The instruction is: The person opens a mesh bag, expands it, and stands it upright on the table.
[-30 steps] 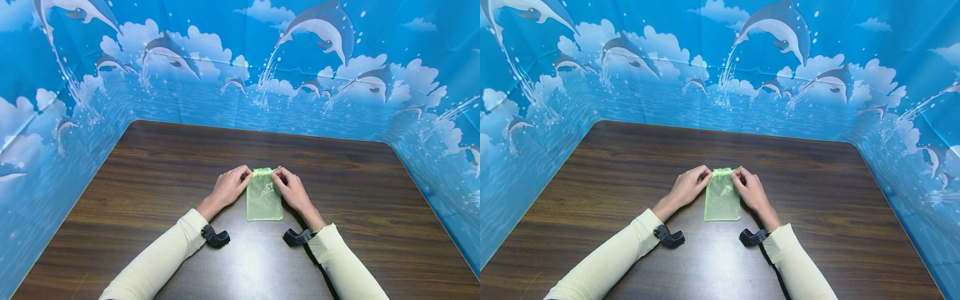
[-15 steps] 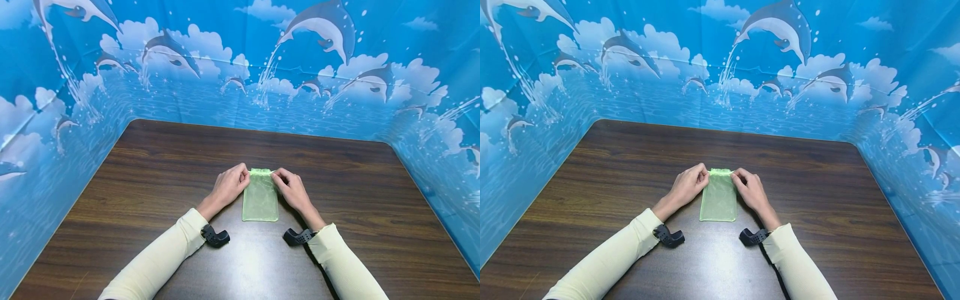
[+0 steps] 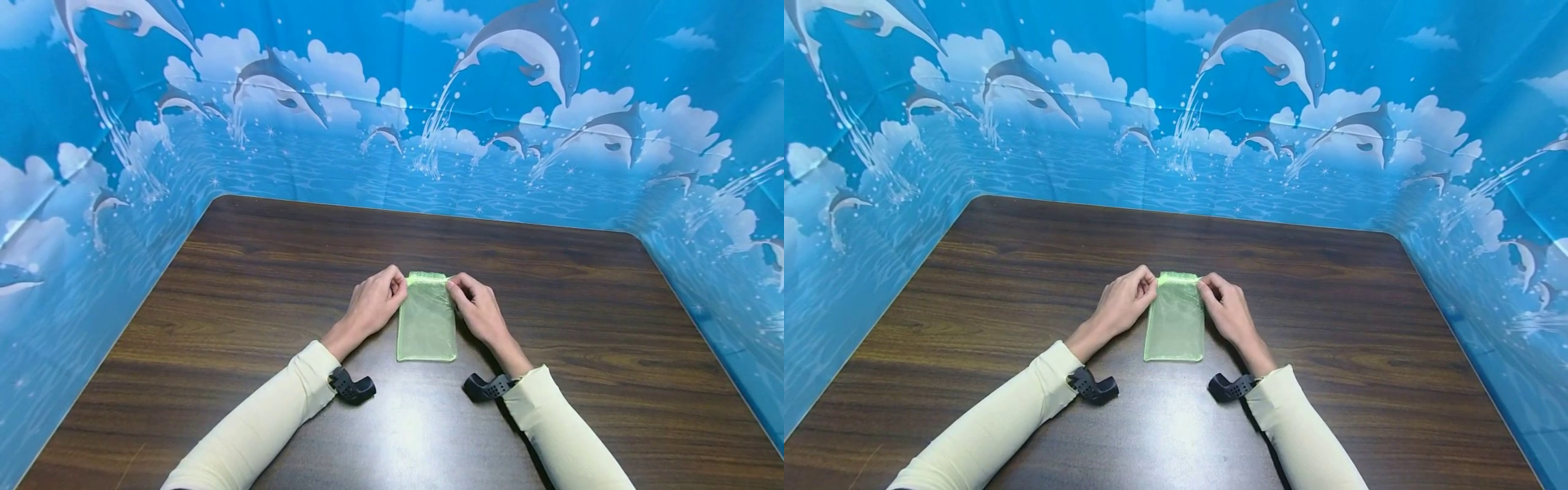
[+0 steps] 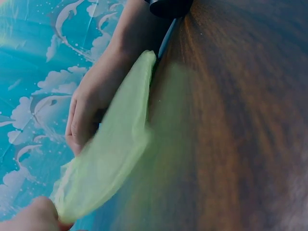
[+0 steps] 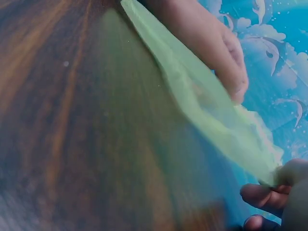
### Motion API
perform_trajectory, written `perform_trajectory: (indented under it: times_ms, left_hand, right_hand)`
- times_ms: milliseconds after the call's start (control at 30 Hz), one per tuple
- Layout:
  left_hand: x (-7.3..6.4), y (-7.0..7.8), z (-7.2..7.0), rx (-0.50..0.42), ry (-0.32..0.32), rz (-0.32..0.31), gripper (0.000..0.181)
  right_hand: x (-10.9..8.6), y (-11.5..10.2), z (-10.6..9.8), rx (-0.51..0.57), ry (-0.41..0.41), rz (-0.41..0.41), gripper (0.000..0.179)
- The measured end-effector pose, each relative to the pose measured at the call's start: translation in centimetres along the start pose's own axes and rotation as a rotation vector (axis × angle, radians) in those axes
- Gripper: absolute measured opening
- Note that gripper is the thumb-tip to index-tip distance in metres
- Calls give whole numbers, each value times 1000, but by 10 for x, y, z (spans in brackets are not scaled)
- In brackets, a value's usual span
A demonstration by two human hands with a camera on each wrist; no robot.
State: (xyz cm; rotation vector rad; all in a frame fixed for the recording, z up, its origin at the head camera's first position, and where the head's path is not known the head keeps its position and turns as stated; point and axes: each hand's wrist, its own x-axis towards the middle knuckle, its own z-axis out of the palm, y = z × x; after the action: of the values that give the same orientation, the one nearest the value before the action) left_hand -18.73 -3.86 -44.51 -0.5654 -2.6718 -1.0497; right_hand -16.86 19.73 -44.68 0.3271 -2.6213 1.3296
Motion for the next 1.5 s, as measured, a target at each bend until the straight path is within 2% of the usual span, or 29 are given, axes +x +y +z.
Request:
perform_trajectory:
  times_ms: [167,300,433,733,1000,1300,1500]
  left_hand:
    - [0,1,0,-28,-37,-41,22]
    - [0,0,1,-51,-49,-55,19]
    - [1,-1,1,-68,-38,-51,15]
    - [-1,-1,0,-62,31,-38,12]
    - [1,0,-2,-51,42,-21,11]
    - [0,0,-1,-60,28,-47,11]
    - [2,0,0,-46,8,-48,12]
  right_hand:
    - [0,2,1,16,5,24,26]
    - [0,2,1,16,-5,30,25]
    - [1,2,2,14,-16,23,21]
    - [0,2,4,-10,1,-25,14]
    - [1,1,1,9,0,2,15]
    - [0,0,1,15,-7,48,22]
    - [1,1,2,15,-24,19,22]
